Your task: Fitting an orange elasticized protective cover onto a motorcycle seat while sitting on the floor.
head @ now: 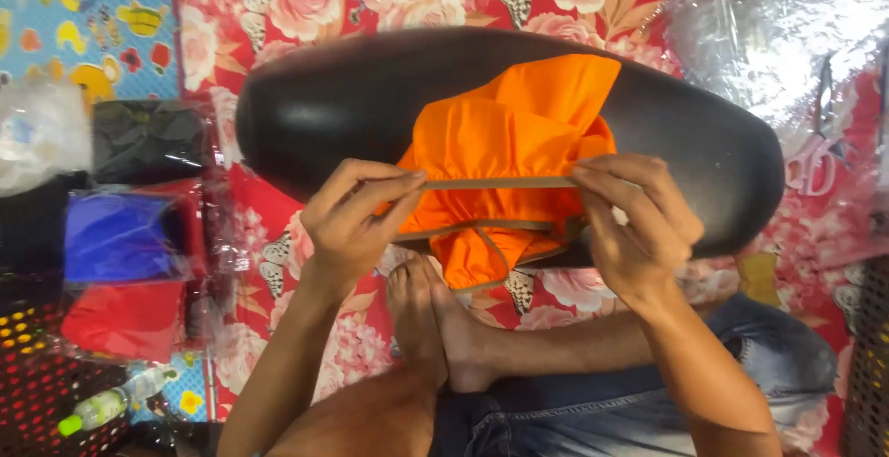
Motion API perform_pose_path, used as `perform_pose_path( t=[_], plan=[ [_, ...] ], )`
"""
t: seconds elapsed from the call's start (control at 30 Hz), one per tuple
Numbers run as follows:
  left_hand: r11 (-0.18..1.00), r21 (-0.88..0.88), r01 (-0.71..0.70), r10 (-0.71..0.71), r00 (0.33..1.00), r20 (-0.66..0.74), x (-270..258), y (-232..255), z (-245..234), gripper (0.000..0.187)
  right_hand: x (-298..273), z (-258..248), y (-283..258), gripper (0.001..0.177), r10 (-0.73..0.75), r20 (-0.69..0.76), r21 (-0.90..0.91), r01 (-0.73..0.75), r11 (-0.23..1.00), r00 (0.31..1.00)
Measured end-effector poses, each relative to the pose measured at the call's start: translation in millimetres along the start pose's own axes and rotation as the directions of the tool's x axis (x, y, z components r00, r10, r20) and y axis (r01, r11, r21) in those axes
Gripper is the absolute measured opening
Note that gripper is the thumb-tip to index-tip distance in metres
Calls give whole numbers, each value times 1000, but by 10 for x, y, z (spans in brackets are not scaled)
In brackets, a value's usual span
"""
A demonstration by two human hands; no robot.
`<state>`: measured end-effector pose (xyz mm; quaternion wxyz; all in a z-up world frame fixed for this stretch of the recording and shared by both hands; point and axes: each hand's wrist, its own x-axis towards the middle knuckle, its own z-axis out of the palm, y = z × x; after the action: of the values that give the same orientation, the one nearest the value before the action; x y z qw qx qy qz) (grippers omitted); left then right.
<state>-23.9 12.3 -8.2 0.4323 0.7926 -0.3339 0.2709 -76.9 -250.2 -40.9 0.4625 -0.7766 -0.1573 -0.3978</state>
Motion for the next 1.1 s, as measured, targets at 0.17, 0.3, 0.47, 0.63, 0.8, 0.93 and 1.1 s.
perform_pose_path(
  t=[0.17,0.3,0.47,0.63,0.8,0.93,1.1],
  plan=[
    [997,-71,2,2,999,53,22,-17,14,12,-99,11,135,9,22,-5,-58,-22,998,1000],
    [994,-17,-105,105,994,38,8,-109,-15,11,-89,74,300,12,-235,-20,-202,226,953,972],
    [967,94,-235,234,972,25,-123,-304,-154,11,-149,13,522,23,-360,-32,-339,328,882,933],
    [947,155,-281,278,960,44,-180,-446,-270,13,-142,-50,741,18,-389,-42,-358,350,866,920],
    [976,119,-184,175,981,85,-126,-370,-210,10,-154,-4,632,11,-265,0,-258,256,931,964],
    [965,-51,259,-235,931,281,73,-60,-53,5,-68,15,405,11,39,262,-6,-38,999,964],
    [808,-144,572,-422,731,537,-26,-171,-65,15,-57,-33,379,14,217,457,147,-314,938,863]
  ],
)
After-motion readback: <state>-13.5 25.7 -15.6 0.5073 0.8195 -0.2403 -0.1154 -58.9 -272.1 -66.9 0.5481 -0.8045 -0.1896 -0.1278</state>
